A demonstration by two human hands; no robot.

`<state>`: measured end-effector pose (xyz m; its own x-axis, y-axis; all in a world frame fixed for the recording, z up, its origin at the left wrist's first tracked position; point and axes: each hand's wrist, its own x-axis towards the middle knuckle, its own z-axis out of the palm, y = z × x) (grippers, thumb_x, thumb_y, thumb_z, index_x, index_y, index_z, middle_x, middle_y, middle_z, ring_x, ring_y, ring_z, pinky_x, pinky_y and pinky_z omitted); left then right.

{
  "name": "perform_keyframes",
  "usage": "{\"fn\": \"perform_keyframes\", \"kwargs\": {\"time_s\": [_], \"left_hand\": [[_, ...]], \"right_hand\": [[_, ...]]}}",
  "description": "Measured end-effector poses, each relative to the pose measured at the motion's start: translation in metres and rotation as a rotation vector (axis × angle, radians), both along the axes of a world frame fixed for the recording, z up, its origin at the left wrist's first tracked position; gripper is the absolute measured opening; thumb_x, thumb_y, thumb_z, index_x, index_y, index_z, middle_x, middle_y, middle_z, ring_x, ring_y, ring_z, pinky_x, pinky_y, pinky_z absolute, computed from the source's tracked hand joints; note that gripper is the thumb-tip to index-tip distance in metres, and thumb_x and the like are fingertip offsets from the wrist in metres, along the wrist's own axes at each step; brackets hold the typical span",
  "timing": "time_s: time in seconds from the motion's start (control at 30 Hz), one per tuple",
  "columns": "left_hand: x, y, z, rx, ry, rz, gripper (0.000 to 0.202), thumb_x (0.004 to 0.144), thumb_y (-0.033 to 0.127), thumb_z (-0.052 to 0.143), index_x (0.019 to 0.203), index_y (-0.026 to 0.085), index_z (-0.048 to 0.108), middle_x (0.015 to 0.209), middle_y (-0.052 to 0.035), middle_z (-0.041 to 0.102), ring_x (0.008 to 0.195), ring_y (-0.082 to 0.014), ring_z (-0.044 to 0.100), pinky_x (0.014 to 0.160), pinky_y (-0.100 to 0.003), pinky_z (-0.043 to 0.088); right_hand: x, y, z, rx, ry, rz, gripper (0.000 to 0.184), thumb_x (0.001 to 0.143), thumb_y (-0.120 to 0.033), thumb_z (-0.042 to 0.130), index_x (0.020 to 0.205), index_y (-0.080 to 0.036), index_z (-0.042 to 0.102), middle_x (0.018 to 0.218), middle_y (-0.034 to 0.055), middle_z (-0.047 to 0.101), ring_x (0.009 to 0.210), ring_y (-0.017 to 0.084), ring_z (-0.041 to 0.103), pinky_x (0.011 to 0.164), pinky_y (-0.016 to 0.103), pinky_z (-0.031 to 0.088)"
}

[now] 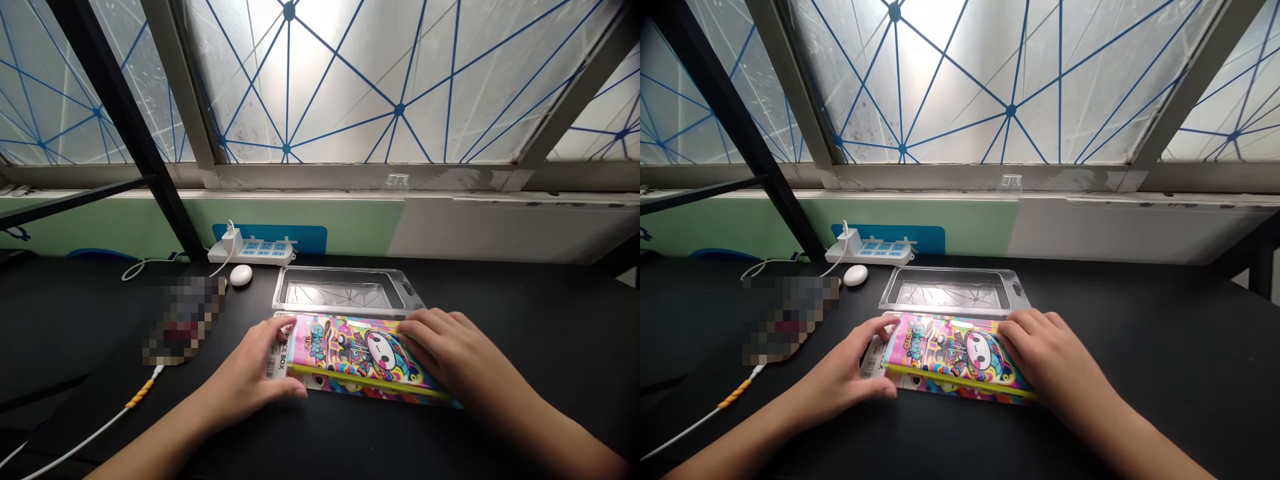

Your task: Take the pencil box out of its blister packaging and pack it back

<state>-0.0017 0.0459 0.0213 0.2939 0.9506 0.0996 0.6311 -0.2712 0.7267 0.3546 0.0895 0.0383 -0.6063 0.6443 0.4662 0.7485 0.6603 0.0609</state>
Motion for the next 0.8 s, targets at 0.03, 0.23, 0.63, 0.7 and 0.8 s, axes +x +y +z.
{"fn": "perform_keyframes", "kwargs": {"time_s": [0.03,0.23,0.63,0.7,0.8], "left_hand": [[0.000,0.000,0.000,0.005,-0.001,0.006,0.078,0.077,0.042,0.083,0.145,0.028,0.047,0.136,-0.0117,0.061,0.122,-0.0308,0.061,0.107,-0.044,0.049],[0.002,0.000,0.006,-0.018,-0.027,0.036,0.080,0.079,0.033,0.080,0.149,0.029,0.042,0.130,-0.0094,0.068,0.123,-0.0282,0.063,0.109,-0.044,0.046],[-0.002,-0.004,0.002,-0.024,-0.017,0.035,0.100,0.084,0.044,0.075,0.164,0.030,0.017,0.123,-0.0055,0.076,0.112,-0.0279,0.067,0.097,-0.041,0.054],[-0.001,-0.004,0.007,-0.021,-0.018,0.027,0.097,0.087,0.045,0.072,0.164,0.029,0.017,0.124,-0.0061,0.076,0.114,-0.0283,0.066,0.096,-0.041,0.053],[0.000,-0.003,0.016,-0.010,-0.002,-0.012,0.063,0.099,0.048,0.055,0.157,0.029,0.040,0.127,-0.0068,0.074,0.116,-0.0277,0.064,0.098,-0.040,0.051]], "right_hand": [[-0.012,-0.001,0.002,-0.006,-0.015,0.018,0.025,0.104,-0.034,0.047,0.100,-0.022,0.068,0.096,0.0080,0.072,0.083,0.023,0.064,0.073,0.036,0.043],[-0.074,-0.003,0.005,-0.125,-0.025,0.026,0.027,0.103,-0.036,0.048,0.110,-0.017,0.066,0.097,0.0118,0.068,0.089,0.029,0.062,0.076,0.042,0.048],[-0.089,-0.002,-0.005,-0.026,0.089,-0.049,0.019,0.104,-0.023,0.041,0.101,-0.017,0.059,0.096,0.0116,0.061,0.092,0.028,0.054,0.085,0.044,0.047],[-0.090,-0.002,-0.004,0.079,0.116,-0.034,0.015,0.104,-0.024,0.043,0.102,-0.018,0.057,0.098,0.0123,0.062,0.093,0.028,0.055,0.085,0.044,0.047],[-0.087,-0.005,0.001,0.248,0.150,0.010,0.010,0.103,-0.022,0.047,0.109,-0.020,0.054,0.098,0.0108,0.066,0.093,0.027,0.058,0.091,0.046,0.047]]}}
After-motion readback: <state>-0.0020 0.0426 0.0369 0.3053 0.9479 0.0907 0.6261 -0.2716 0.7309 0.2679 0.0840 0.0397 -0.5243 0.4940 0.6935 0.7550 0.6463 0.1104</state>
